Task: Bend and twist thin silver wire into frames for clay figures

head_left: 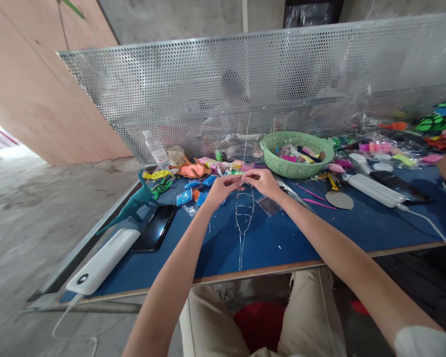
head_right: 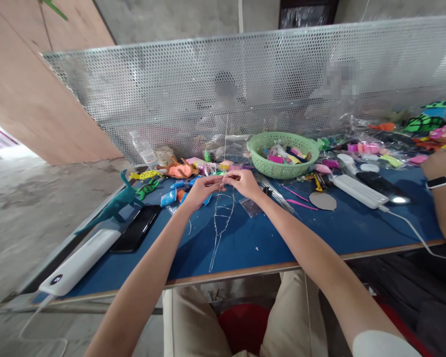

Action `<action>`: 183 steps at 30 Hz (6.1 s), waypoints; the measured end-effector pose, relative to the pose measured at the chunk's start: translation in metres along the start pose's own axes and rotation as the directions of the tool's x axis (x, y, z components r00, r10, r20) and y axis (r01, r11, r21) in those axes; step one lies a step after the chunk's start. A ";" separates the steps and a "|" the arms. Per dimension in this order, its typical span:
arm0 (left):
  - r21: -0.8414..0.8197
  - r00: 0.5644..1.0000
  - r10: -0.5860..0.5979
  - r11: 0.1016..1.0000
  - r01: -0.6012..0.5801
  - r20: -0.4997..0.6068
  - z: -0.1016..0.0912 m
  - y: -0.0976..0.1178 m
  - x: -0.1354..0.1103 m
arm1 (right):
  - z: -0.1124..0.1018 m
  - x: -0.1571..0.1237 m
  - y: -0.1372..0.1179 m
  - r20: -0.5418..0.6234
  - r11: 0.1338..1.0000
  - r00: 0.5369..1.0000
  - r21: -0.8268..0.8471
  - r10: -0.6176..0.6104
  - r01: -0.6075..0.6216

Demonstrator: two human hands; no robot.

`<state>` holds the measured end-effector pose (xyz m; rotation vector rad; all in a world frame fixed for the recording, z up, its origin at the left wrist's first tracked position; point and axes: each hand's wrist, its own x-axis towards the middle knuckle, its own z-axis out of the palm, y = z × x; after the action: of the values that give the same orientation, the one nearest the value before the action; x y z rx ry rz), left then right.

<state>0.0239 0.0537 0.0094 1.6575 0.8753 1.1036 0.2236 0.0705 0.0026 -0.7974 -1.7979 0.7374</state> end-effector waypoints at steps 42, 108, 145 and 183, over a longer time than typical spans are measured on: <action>0.447 0.959 0.274 0.868 -0.217 -0.066 0.002 0.005 -0.003 | -0.003 0.003 -0.005 0.009 0.991 1.000 0.131 0.022 -0.023; 0.154 0.997 0.057 0.986 -0.064 0.046 -0.006 -0.006 -0.001 | -0.008 -0.002 -0.003 0.286 0.999 0.958 -0.038 0.012 -0.001; 0.445 0.948 0.264 0.881 -0.161 -0.180 0.004 -0.010 0.003 | -0.002 -0.006 0.008 0.131 0.903 0.956 -0.318 -0.261 0.290; 0.515 0.929 0.346 0.824 -0.236 -0.128 0.008 -0.002 0.002 | 0.003 -0.002 0.002 0.134 0.958 0.982 -0.238 -0.131 0.160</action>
<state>0.0316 0.0533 0.0071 2.1813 1.1385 1.3705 0.2221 0.0694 -0.0006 -0.7856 -2.0586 0.4761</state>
